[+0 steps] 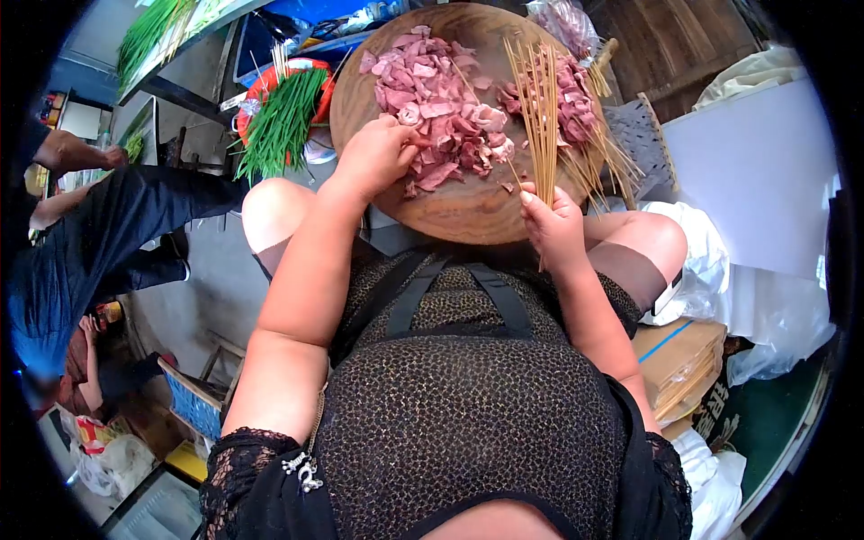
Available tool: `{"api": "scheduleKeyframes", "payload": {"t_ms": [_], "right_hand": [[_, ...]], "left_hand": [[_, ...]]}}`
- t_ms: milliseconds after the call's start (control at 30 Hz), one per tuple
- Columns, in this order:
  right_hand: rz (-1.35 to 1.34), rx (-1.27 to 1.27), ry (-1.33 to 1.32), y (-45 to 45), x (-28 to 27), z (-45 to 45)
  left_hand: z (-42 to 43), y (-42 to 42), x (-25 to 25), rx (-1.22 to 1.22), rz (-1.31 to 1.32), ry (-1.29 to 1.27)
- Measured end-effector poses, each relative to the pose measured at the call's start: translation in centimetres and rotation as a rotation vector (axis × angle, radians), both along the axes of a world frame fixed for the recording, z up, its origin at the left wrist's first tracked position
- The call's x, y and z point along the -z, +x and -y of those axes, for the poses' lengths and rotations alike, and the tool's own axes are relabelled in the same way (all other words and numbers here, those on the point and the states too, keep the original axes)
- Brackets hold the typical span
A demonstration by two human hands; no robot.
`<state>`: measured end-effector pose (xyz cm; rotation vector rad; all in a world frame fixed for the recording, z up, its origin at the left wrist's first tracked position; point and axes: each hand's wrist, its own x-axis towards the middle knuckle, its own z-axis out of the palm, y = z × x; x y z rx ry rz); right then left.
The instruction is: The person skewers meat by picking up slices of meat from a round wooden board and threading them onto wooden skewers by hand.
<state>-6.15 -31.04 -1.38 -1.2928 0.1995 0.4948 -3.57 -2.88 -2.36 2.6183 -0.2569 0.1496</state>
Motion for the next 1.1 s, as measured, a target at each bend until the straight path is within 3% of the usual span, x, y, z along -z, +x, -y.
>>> {"api": "scheduleKeyframes", "payload": {"t_ms": [67, 133, 167, 200, 267, 700, 867, 1100], "right_hand": [[-0.004, 0.003, 0.007, 0.0, 0.2, 0.3], [-0.011, -0.012, -0.004, -0.3, -0.5, 0.3], [-0.02, -0.029, -0.017, -0.5, -0.7, 0.3], [-0.02, -0.027, -0.019, -0.7, -0.5, 0.3], [-0.013, -0.109, -0.005, -1.0, 0.0, 0.3], [-0.03, -0.128, -0.116, -1.1, 0.7, -0.1], [-0.037, -0.135, -0.105, -1.1, 1.1, 0.3], [0.073, -0.209, -0.316, -0.7, -0.1, 1.6]], "left_hand": [[0.2, 0.2, -0.8, -0.017, 0.02, -0.08], [0.0, 0.9, 0.3, -0.191, 0.074, -0.453], [-0.7, 1.7, 1.0, -0.26, -0.206, -0.924], [-0.4, 2.0, 0.2, -0.319, -0.289, -1.302], [-0.4, 2.2, -0.6, -0.32, -0.384, -1.526], [-0.1, 3.6, -0.2, -0.348, -0.298, -1.636], [-0.4, 3.8, 0.6, -0.323, -0.316, -1.53], [0.1, 3.3, 0.0, -0.303, -0.396, -1.459]]}}
